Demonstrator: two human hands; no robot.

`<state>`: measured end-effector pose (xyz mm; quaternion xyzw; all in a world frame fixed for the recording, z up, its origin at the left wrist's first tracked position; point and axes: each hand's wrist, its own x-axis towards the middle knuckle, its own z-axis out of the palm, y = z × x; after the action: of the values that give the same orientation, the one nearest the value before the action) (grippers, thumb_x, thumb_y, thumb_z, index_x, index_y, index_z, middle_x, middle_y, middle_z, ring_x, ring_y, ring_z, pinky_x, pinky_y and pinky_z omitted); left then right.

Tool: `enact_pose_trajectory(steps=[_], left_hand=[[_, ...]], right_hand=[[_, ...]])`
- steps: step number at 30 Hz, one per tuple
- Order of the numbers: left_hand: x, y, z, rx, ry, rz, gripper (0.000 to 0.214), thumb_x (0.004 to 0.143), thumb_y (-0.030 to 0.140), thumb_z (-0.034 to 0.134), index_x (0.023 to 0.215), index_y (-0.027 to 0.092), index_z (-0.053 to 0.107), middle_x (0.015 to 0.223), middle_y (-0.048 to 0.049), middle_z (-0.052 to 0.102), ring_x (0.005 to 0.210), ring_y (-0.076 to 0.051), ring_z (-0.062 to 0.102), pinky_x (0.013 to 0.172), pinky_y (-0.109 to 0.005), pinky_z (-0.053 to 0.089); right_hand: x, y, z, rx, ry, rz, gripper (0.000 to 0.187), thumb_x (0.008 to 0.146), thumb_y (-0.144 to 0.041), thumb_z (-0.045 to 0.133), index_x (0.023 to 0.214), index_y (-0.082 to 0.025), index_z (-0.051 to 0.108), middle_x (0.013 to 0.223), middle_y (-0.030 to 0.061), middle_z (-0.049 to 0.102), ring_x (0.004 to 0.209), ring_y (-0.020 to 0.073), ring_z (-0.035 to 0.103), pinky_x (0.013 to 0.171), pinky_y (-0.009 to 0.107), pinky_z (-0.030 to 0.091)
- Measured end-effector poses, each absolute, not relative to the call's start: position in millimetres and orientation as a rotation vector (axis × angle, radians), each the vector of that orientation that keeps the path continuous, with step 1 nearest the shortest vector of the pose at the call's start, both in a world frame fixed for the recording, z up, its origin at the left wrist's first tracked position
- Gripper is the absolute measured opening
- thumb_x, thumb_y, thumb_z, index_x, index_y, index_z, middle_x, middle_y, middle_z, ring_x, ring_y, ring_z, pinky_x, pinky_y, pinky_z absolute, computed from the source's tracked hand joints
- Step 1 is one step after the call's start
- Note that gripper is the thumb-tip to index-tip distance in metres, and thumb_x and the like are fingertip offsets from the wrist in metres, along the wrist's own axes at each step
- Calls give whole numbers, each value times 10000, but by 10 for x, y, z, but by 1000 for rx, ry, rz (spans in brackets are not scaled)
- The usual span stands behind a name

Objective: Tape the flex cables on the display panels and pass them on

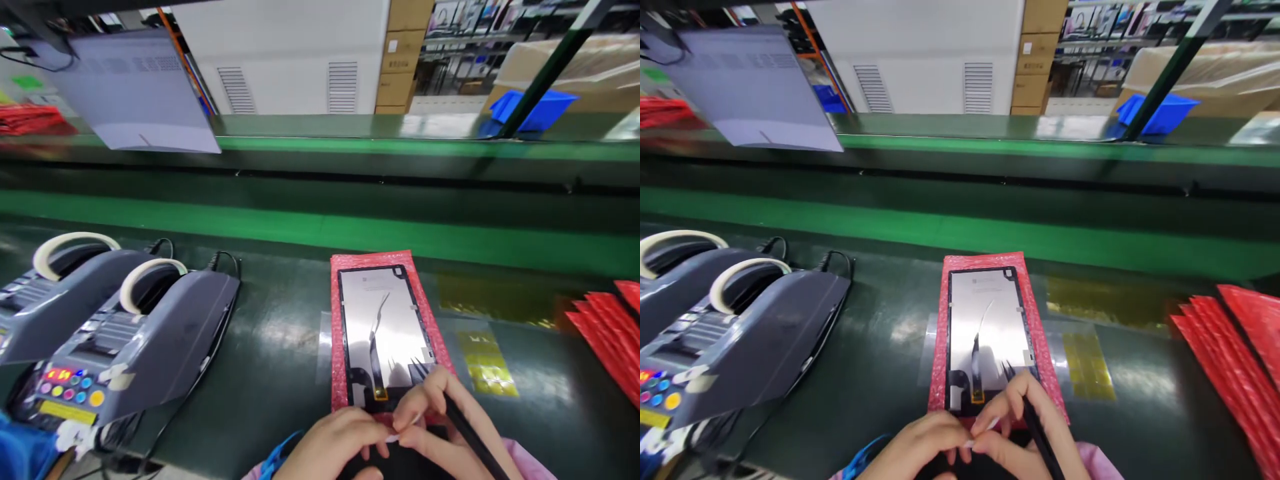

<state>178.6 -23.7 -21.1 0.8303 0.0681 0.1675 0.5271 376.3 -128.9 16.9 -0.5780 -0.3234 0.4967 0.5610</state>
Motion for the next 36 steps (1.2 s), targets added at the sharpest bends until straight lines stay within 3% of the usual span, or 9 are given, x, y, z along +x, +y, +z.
enact_pose_trajectory(steps=[4,7,11,15,18,22,27,32,36], left_hand=[[1994,-77,57,2278,227,361,480,1037,271,435,1512,236,372,1163,-75,713,1026,-194,645,937,-311,522],[2125,69,59,2791,321,434,383,1000,204,517,1376,265,552,1328,-21,684,1166,-242,576,986,-387,446],[2251,284,-116,3178,470,538,277,1011,288,536,1259,272,658,1346,35,689,1185,-276,549,969,-440,353],[2222,444,-180,3140,474,473,345,1001,406,544,1309,286,641,1365,9,680,1219,-297,524,999,-451,298],[2178,512,-163,3027,416,402,401,993,292,534,1392,293,575,1398,-19,655,1260,-304,488,1028,-464,286],[2174,571,-169,2781,470,364,449,969,148,480,1412,206,527,1326,-71,688,1283,-300,474,1050,-491,313],[2173,618,-206,2662,547,355,470,964,134,465,1423,223,517,1281,-83,695,1293,-294,486,1061,-506,345],[2170,632,-221,2595,574,360,470,959,138,461,1418,220,518,1287,-88,693,1311,-293,485,1065,-509,346],[2160,638,-244,2575,550,390,351,975,154,466,1302,203,583,1317,-77,692,1315,-301,474,1064,-514,326]], right_hand=[[4045,-1313,107,-1319,-575,929,509,770,-316,859,747,-268,352,707,-29,722,674,197,700,625,290,570],[4247,-1307,112,-1328,-493,716,509,752,-312,864,778,-279,357,655,-50,689,654,192,681,586,262,547],[4310,-1290,53,-1388,-516,717,521,728,-260,872,783,-280,354,678,-52,711,629,185,685,580,258,549],[4251,-1247,-9,-1454,-521,739,534,720,-305,879,761,-277,348,686,-29,720,636,198,698,584,275,553],[4221,-1087,65,-1531,-587,795,533,728,-374,876,749,-272,353,714,-12,729,715,221,716,667,314,562],[4219,-680,160,-1526,-832,1001,532,764,-513,825,726,-261,357,735,0,712,681,191,663,605,291,483],[4261,-241,11,-1428,-1125,1201,521,765,-591,798,781,-255,400,719,-47,644,604,136,568,569,256,408],[4299,-72,-117,-1490,-1306,1130,464,825,-587,739,826,-259,411,771,-28,681,643,152,592,610,280,436],[4297,-49,-121,-1520,-1342,1103,428,855,-556,717,833,-262,408,791,-35,675,638,143,586,611,276,433]])
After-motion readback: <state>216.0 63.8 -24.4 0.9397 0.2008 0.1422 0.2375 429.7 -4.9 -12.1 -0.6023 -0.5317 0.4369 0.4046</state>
